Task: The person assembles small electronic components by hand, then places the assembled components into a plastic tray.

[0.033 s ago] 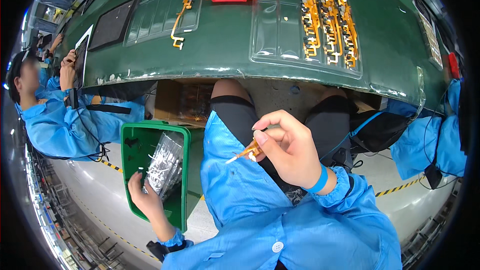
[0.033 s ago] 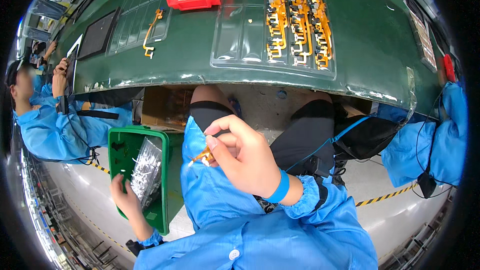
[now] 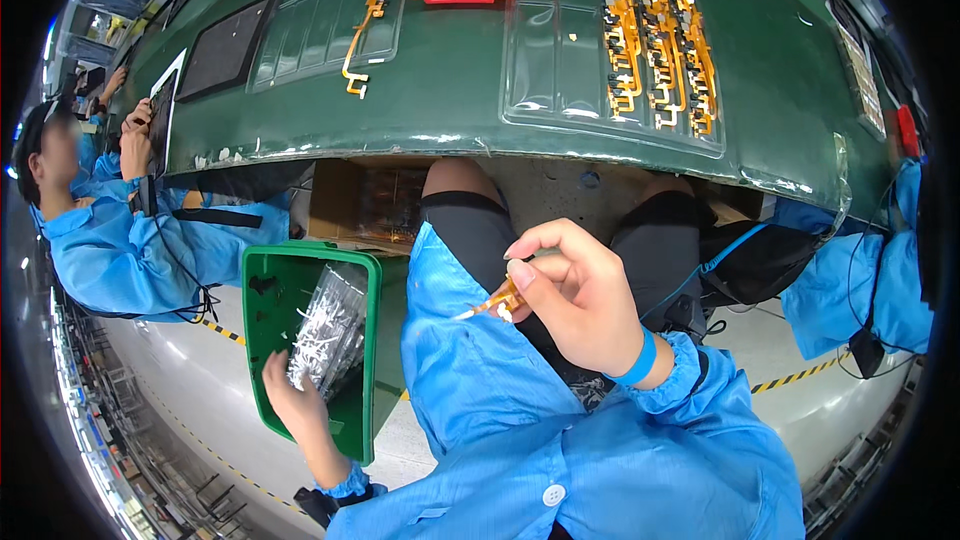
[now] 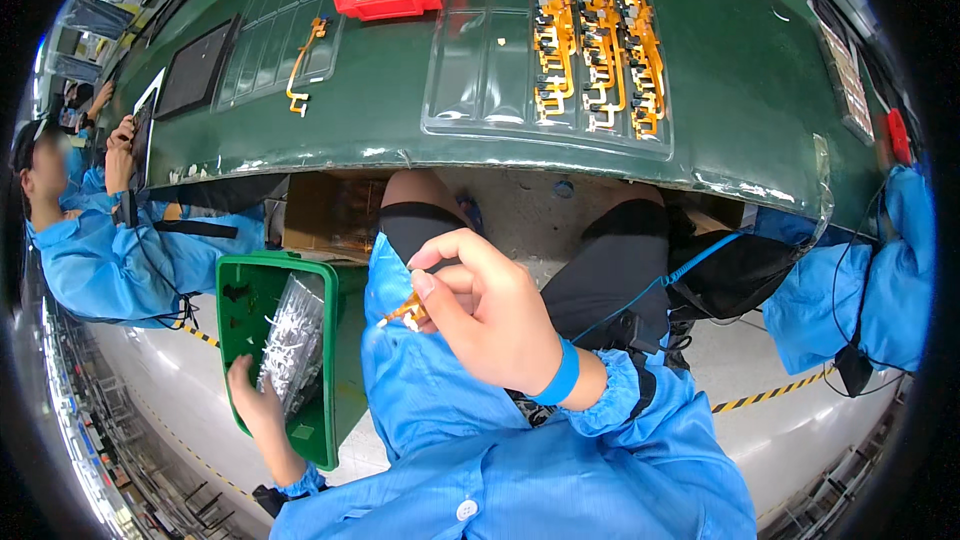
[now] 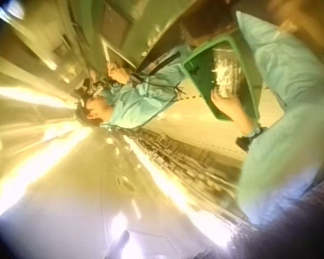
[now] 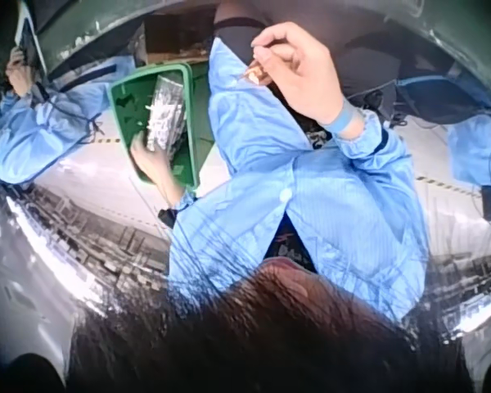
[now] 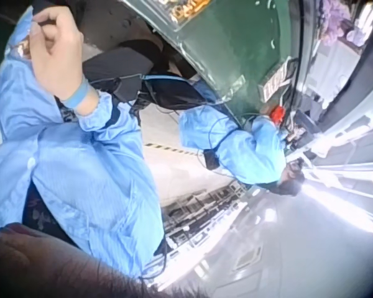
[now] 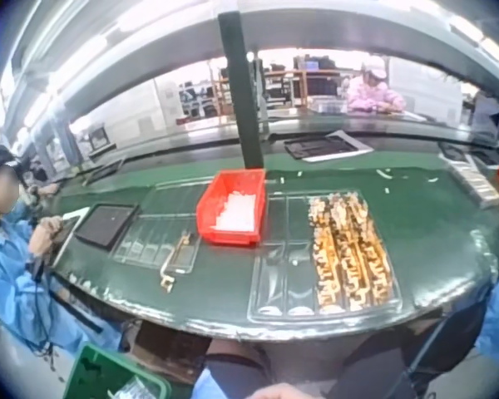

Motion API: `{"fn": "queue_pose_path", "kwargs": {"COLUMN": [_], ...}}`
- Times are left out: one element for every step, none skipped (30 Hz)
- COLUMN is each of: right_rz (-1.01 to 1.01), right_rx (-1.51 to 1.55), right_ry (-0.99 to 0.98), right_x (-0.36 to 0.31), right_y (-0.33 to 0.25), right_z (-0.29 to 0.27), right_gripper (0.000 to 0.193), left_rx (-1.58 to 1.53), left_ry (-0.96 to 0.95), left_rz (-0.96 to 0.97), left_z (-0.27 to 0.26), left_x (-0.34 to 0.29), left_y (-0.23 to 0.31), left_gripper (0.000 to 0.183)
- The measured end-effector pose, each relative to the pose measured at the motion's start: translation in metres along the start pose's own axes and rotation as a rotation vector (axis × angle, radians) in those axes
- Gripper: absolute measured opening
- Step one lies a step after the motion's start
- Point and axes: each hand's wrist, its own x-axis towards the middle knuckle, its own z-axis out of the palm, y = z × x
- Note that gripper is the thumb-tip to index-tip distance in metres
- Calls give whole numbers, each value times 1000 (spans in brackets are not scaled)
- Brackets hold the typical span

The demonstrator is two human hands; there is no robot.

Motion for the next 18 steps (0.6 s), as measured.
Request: {"fn": "queue_pose_path", "kwargs": {"right_rz": [0, 1, 8, 16, 17, 16, 14, 14, 10, 4, -2, -6, -10, -16, -16, -16, -15, -16], "right_rx": [13, 10, 2, -5, -8, -18, -31, -37, -45, -56, -59, -64, -67, -67, -66, -80, -93, -92], "right_ry": [-6, -11, -7, 1, -6, -14, -11, -15, -13, -13, -14, -17, -20, -8, 0, -6, -14, -11], "right_x": [1, 1, 1, 0, -1, -1, -2, -4, -5, -6, -7, -8, -9, -9, -9, -9, -10, -10], "right_y": [0, -1, -1, -1, -1, 0, 0, 3, 2, 2, 1, 1, 1, 3, 5, 7, 8, 9], "right_z": [2, 4, 7, 8, 9, 11, 13, 14, 13, 14, 15, 15, 15, 14, 13, 12, 11, 11], "right_gripper": [14, 14, 14, 14, 14, 14, 14, 14, 14, 14, 14, 14, 14, 14, 14, 13, 13, 13], "left_rx": [150, -64, -275, -412, -575, -708, -751, -756, -793, -797, -801, -809, -809, -807, -811, -807, -801, -802], "left_ry": [-69, -34, 5, 23, 4, 40, 82, 85, 110, 131, 151, 151, 118, 84, 79, 73, 67, 65], "left_rz": [2, 21, 33, 118, 296, 498, 661, 734, 775, 794, 813, 820, 829, 837, 842, 838, 833, 835], "left_z": [-4, -5, -15, -22, -24, -22, -21, -23, -22, -20, -18, -16, -13, -11, -10, -9, -9, -8], "left_x": [-4, -5, 3, 4, 3, 3, 7, 11, 16, 19, 22, 22, 23, 23, 23, 23, 22, 22], "left_y": [12, 28, 68, 103, 127, 150, 174, 194, 212, 221, 225, 225, 225, 225, 224, 223, 223, 224], "left_gripper": [30, 29, 28, 26, 26, 27, 32, 33, 32, 31, 30, 30, 32, 34, 34, 33, 32, 32]}}
